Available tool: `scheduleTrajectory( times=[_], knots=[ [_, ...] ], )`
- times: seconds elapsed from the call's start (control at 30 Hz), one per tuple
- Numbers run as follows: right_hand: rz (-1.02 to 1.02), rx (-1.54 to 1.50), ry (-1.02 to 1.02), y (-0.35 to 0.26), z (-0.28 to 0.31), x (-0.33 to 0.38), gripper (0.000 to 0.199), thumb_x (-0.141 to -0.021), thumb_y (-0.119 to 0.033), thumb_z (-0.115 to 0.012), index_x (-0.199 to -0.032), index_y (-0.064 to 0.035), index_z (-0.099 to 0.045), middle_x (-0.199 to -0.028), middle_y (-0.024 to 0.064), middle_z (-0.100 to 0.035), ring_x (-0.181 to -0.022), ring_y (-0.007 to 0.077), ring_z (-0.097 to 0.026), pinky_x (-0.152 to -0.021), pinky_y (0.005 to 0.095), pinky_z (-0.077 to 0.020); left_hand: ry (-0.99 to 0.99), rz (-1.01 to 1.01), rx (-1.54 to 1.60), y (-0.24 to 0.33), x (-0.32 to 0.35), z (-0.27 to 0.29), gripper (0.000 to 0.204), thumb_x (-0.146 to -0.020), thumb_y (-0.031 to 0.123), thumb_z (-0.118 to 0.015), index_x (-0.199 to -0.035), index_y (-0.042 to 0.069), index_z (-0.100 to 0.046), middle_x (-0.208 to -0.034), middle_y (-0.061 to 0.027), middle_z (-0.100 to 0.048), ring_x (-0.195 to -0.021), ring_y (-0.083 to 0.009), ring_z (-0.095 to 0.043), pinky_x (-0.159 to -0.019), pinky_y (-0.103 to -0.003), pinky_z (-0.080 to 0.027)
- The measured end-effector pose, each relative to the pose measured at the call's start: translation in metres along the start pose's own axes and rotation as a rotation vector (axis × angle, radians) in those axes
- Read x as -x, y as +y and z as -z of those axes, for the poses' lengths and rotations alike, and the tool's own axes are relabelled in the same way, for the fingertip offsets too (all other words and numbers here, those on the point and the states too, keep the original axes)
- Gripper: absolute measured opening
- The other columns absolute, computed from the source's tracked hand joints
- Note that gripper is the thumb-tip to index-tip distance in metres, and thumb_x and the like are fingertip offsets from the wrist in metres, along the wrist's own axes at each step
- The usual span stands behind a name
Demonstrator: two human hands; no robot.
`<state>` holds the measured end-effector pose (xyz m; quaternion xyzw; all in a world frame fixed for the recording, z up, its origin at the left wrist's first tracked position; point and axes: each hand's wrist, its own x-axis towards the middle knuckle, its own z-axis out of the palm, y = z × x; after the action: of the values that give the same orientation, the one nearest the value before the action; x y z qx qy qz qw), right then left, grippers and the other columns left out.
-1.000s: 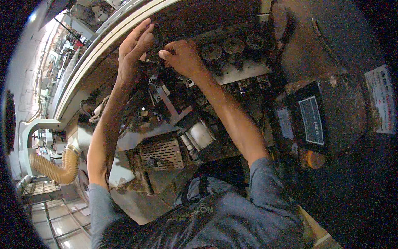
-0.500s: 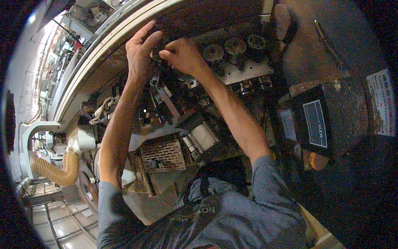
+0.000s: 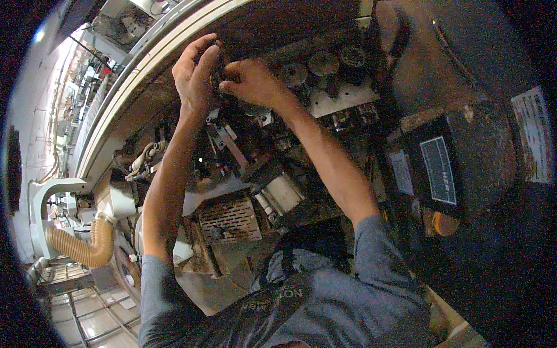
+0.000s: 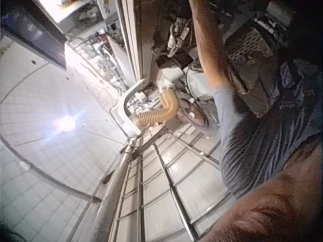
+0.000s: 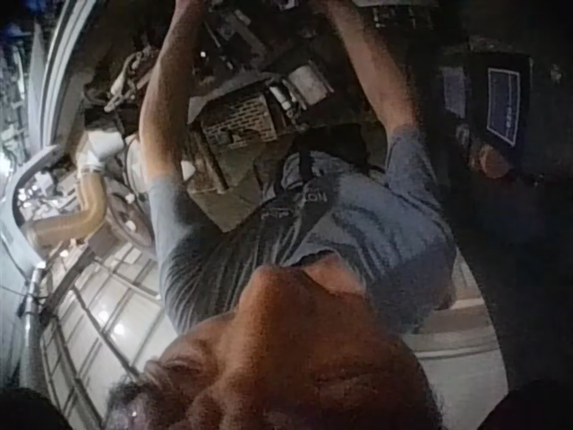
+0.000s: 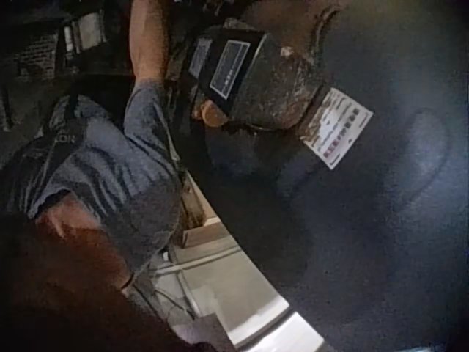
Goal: The person uses a screwdriver to adjust and tighten components inside a large industrial machine. They repeatedly insert and turn the tool on various parts, then lift a large metal cover to access the interior before continuing adjustments.
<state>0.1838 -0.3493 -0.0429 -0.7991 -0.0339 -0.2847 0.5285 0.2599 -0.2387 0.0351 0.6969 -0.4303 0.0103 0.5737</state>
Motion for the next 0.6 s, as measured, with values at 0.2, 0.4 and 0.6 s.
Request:
scheduleTrajectory(
  times=[0.2, 0.4, 0.6],
  knots=[
    [0.020, 0.028, 0.079, -0.005, -0.022, 0.014, 0.058, -0.075, -0.030, -0.081, -0.114, 0.0054, -0.056, -0.098, 0.0234, -0.067, -0.092, 0.0354, -0.068, -0.078, 0.0452, -0.0534, -0.091, 0.067, -0.024, 0.014, 0.002, -0.004, 0.041, -0.090, 0.030, -0.066, -0.119, 0.000, -0.064, -0.099, -0.0043, -0.067, -0.089, -0.0118, -0.059, -0.081, -0.026, -0.047],
    [-0.222, 0.125, 0.020, -0.033, -0.014, 0.003, 0.048, -0.073, -0.030, -0.081, -0.097, 0.0055, -0.060, -0.090, 0.0228, -0.068, -0.088, 0.0387, -0.068, -0.078, 0.0445, -0.0544, -0.295, 0.195, 0.263, 0.024, -0.003, 0.012, 0.060, -0.083, 0.028, -0.079, -0.127, -0.004, -0.055, -0.106, -0.0102, -0.065, -0.083, -0.0120, -0.064, -0.065, -0.025, -0.052],
    [-0.057, 0.142, 0.099, -0.023, -0.023, 0.000, 0.037, -0.073, -0.022, -0.080, -0.092, 0.0036, -0.062, -0.074, 0.0146, -0.065, -0.069, 0.0263, -0.063, -0.064, 0.0382, -0.0497, -0.101, 0.073, 0.129, -0.013, -0.005, 0.011, 0.041, -0.097, 0.020, -0.061, -0.128, -0.006, -0.057, -0.108, -0.0123, -0.069, -0.092, -0.0167, -0.067, -0.081, -0.028, -0.054]
  ],
)
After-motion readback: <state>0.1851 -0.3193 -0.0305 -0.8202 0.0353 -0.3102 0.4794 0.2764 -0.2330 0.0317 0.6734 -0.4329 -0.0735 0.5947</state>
